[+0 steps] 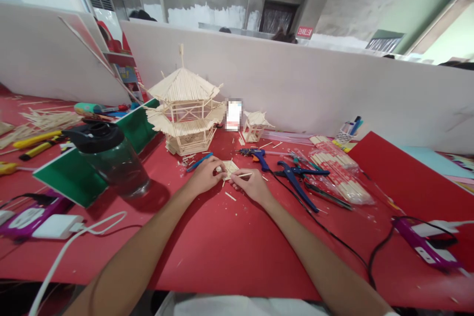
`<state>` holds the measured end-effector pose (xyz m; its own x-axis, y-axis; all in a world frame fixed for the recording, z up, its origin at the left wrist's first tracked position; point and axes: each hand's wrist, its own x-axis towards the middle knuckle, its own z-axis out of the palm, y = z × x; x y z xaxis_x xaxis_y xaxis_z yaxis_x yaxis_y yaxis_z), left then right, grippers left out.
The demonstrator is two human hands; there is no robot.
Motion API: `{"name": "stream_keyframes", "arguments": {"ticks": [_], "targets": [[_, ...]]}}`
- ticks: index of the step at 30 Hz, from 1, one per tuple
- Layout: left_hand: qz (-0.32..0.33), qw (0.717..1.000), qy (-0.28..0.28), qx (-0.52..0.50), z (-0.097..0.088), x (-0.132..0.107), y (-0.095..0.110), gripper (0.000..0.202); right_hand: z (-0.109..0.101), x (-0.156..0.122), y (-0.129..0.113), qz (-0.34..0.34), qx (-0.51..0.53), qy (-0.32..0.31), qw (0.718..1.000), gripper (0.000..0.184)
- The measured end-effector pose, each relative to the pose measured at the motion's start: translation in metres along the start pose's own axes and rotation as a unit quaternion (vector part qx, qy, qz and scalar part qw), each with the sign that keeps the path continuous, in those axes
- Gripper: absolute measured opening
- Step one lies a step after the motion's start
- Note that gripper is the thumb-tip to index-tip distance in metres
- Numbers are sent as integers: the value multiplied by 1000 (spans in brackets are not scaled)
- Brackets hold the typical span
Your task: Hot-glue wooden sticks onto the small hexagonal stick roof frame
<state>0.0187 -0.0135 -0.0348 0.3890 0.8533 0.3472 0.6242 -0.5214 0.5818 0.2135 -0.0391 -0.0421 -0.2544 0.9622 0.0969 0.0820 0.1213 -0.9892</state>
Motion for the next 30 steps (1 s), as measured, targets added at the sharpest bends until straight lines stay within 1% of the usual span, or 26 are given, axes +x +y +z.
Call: {"name": "stream_keyframes", "arguments": {"ticks": [7, 14, 20, 25, 30], "targets": [[3, 1000, 3, 0, 0, 0, 0, 12, -1, 1, 3, -7, 5, -9, 1000, 29], [0, 1000, -1, 4, 1, 2, -2, 10, -1, 0, 1, -13, -37, -9, 999, 29], [1, 1000, 4, 2, 1, 1, -1, 11, -1, -1, 1, -16, -37, -14, 999, 28], [3, 1000, 9, -8, 1, 1, -2, 12, -1, -2, 1, -32, -67, -25, 997, 23], [-2, 1000, 10, -8, 1, 0, -2, 11, -1, -2, -1, -12, -29, -8, 999, 27]]}}
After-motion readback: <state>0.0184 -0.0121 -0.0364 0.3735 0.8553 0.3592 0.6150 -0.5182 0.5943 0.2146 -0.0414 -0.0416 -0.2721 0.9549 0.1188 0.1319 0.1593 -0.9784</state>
